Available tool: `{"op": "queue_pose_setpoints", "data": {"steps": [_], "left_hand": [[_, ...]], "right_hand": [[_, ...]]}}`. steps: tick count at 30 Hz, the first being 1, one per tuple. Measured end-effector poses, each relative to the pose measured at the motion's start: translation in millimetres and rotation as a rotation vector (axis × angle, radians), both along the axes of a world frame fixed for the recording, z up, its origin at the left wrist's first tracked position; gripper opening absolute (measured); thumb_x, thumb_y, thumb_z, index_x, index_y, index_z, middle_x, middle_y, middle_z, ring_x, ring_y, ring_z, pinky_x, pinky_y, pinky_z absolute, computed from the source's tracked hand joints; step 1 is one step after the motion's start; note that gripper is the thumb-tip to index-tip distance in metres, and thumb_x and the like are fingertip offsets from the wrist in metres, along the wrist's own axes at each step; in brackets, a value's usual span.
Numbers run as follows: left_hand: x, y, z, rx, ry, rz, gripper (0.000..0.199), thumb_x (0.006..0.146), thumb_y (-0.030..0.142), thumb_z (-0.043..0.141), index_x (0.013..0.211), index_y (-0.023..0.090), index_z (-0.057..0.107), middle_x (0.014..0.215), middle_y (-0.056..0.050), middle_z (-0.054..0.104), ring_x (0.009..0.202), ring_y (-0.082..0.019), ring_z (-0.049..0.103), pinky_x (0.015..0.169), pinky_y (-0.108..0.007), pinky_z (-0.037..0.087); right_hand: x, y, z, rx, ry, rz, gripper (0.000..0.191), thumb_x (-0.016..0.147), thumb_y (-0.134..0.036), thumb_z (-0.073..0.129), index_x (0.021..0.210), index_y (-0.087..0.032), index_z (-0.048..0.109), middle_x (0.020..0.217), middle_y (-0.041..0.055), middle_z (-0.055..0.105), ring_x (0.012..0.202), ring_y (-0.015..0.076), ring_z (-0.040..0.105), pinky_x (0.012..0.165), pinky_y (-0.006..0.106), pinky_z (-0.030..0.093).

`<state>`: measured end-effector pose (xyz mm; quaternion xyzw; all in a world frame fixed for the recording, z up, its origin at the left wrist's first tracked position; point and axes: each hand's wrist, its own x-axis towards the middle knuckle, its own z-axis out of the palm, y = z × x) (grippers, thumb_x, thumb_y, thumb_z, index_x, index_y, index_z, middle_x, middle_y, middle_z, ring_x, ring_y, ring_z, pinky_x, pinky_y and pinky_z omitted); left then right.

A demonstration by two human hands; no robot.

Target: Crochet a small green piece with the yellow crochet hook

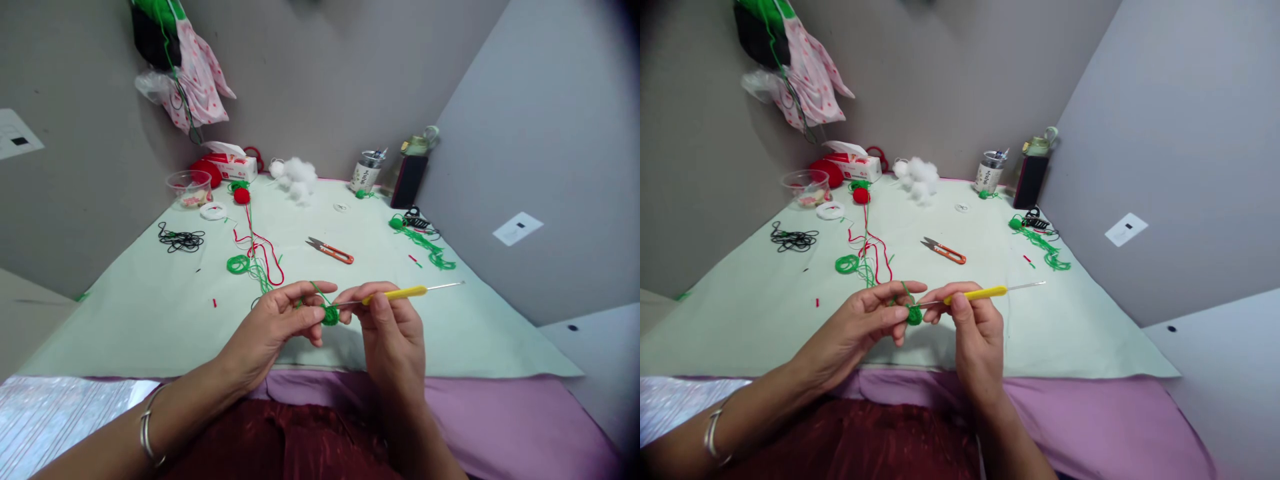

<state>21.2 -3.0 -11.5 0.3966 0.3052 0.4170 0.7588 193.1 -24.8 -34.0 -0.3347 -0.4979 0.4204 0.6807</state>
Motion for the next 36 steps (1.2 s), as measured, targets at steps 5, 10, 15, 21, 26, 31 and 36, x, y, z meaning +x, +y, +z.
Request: {"op": "queue_pose_setpoints", "data": {"steps": [5, 10, 15, 21, 26, 31, 36], "left_hand": [[-2.7, -1.2, -3.7, 0.113, 0.112, 0.054, 0.025, 0.086, 0.022, 0.081, 0.111, 0.026, 0.084, 0.086, 0.005, 0.063, 0.061, -0.005, 0.063, 0.067, -0.022, 0.050], [-1.1, -4.7, 0.1, 0.229, 0.230, 0.191, 0.026, 0.084, 0.020, 0.082, 0.110, 0.023, 0.083, 0.075, 0.004, 0.063, 0.066, -0.010, 0.062, 0.064, -0.023, 0.050], [3.0, -9.3, 3.5, 0.257, 0.275, 0.307, 0.027, 0.080, 0.017, 0.083, 0.107, 0.021, 0.084, 0.076, 0.003, 0.065, 0.067, -0.010, 0.059, 0.065, -0.022, 0.049], [4.8, -6.6, 1.5, 0.017, 0.066, 0.171, 0.052, 0.078, 0.023, 0.090, 0.128, 0.021, 0.076, 0.074, 0.005, 0.063, 0.055, -0.006, 0.052, 0.056, -0.019, 0.046], [-1.0, 2.2, 1.6, -0.136, -0.050, 0.021, 0.038, 0.084, 0.024, 0.086, 0.120, 0.013, 0.079, 0.053, 0.013, 0.035, 0.043, -0.002, 0.016, 0.040, -0.016, 0.017], [-3.4, 0.2, 5.8, -0.072, -0.010, 0.049, 0.033, 0.083, 0.024, 0.086, 0.116, 0.019, 0.082, 0.068, 0.008, 0.051, 0.043, 0.001, 0.021, 0.041, -0.019, 0.013], [1.0, -5.0, 3.8, 0.010, 0.094, 0.099, 0.037, 0.081, 0.029, 0.089, 0.117, 0.022, 0.082, 0.084, 0.003, 0.064, 0.047, 0.000, 0.035, 0.043, -0.020, 0.021]], "right_hand": [[2.3, -10.8, 1.3, 0.098, -0.269, -0.114, 0.025, 0.110, -0.024, 0.050, 0.105, -0.026, 0.075, 0.096, 0.0010, 0.077, 0.081, 0.0131, 0.072, 0.077, 0.029, 0.059], [0.1, -16.5, -1.8, 0.360, -0.572, -0.202, 0.025, 0.105, -0.010, 0.051, 0.114, -0.024, 0.070, 0.101, 0.0039, 0.077, 0.091, 0.0158, 0.073, 0.081, 0.031, 0.060], [-4.2, -12.4, -14.3, 0.552, -0.823, -0.338, 0.029, 0.103, -0.010, 0.055, 0.126, -0.023, 0.066, 0.108, 0.0109, 0.079, 0.097, 0.0202, 0.075, 0.079, 0.033, 0.062], [-5.5, -12.0, -23.8, 0.622, -0.984, -0.490, 0.045, 0.097, -0.008, 0.065, 0.138, -0.026, 0.068, 0.117, 0.0115, 0.077, 0.106, 0.0233, 0.074, 0.084, 0.036, 0.064], [-8.1, -11.5, -14.8, 0.412, -0.608, -0.432, 0.032, 0.102, -0.011, 0.058, 0.118, -0.030, 0.077, 0.099, 0.0047, 0.077, 0.086, 0.0191, 0.072, 0.072, 0.034, 0.061], [-11.0, -6.5, -3.2, 0.157, -0.170, -0.263, 0.022, 0.105, -0.022, 0.057, 0.098, -0.024, 0.078, 0.086, 0.0033, 0.073, 0.068, 0.0149, 0.064, 0.062, 0.031, 0.055], [-14.3, -5.3, -4.2, 0.192, -0.358, -0.270, 0.021, 0.103, -0.017, 0.060, 0.105, -0.027, 0.079, 0.088, 0.0020, 0.075, 0.074, 0.0153, 0.066, 0.066, 0.030, 0.057]]}}
